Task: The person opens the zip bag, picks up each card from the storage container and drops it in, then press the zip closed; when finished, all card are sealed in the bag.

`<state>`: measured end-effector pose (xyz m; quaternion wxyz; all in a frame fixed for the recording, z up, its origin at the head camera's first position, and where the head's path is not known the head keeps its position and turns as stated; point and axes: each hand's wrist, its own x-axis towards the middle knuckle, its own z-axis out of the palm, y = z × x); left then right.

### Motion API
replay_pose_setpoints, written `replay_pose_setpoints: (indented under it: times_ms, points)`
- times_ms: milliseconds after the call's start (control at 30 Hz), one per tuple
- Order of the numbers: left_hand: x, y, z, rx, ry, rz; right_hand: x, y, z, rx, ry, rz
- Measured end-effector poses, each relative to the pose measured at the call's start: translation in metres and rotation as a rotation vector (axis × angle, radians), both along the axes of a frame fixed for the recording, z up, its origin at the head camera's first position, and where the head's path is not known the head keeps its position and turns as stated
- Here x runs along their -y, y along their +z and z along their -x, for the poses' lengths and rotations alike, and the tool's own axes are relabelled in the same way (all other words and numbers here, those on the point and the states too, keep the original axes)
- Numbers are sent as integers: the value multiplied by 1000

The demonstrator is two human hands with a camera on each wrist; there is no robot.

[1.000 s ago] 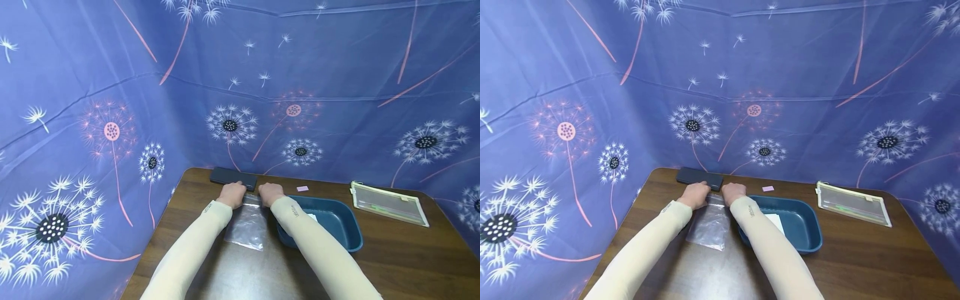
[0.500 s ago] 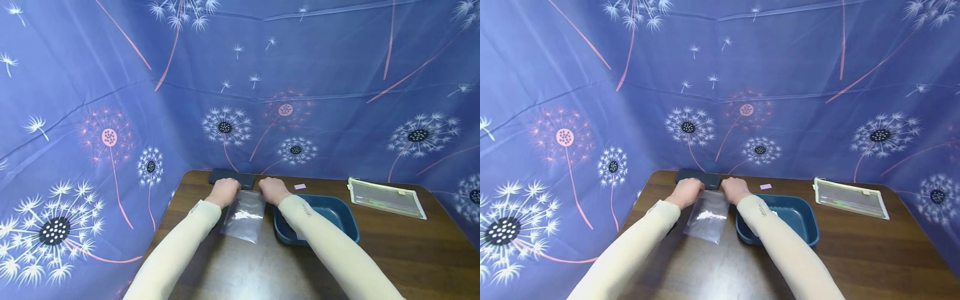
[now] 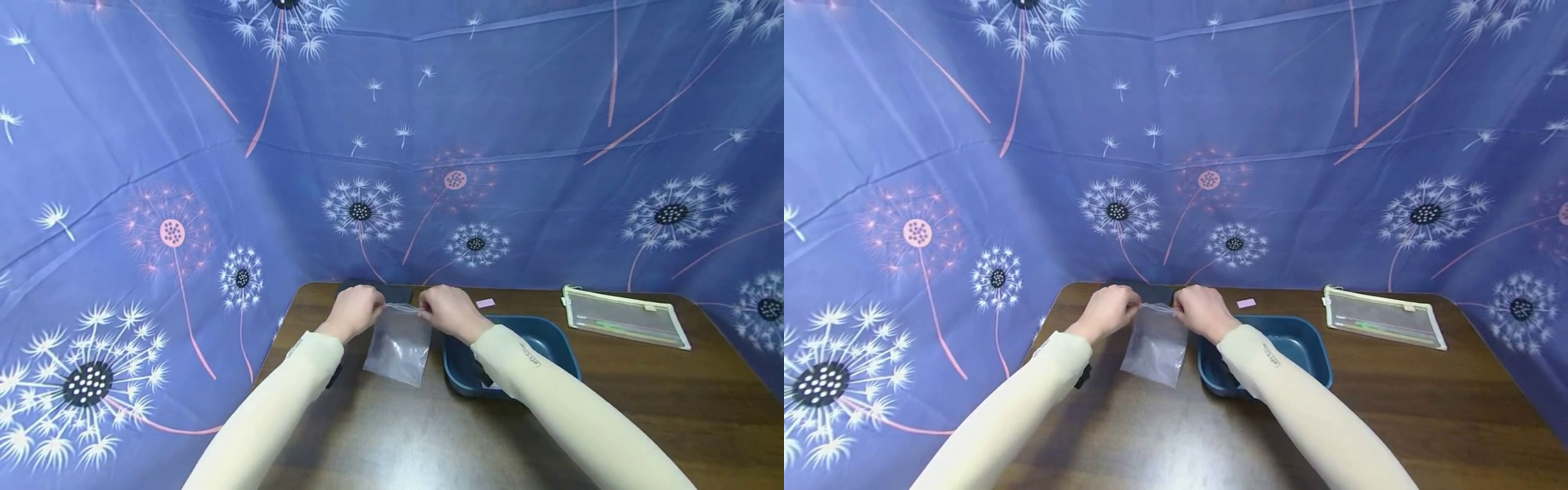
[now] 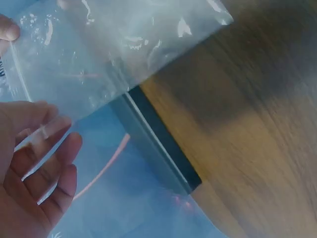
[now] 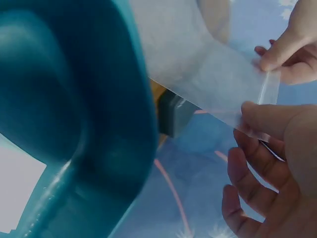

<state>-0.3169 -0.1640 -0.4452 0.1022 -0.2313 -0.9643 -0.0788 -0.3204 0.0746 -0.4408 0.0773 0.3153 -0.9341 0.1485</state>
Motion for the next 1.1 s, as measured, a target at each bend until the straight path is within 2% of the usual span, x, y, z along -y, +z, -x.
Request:
replay_pose_setpoints:
  times_ms: [233,367,500,633,700,767,867,967,1100]
  points:
    - [-4,12,-13,-20,37,-147,-8,7,-26,-134,-7,88]
    - [-6,18,-19,-28,44,-243,-12,12,-40,-172,-10,148]
    - [-8,18,-28,-13,118,-418,-13,14,-51,-228,-20,229]
    - [-15,13,-40,62,223,-671,-13,8,-59,-293,-41,289]
    - [-22,11,-47,151,214,-821,-12,5,-63,-314,-59,306]
    - [-29,12,-54,254,167,-951,-10,3,-67,-327,-78,318]
    - [-39,12,-62,382,75,-1059,-8,1,-71,-331,-109,333]
    - [-45,13,-66,416,31,-1062,-7,0,-75,-320,-139,347]
    - [-48,13,-66,406,49,-1032,-4,-1,-77,-309,-158,362]
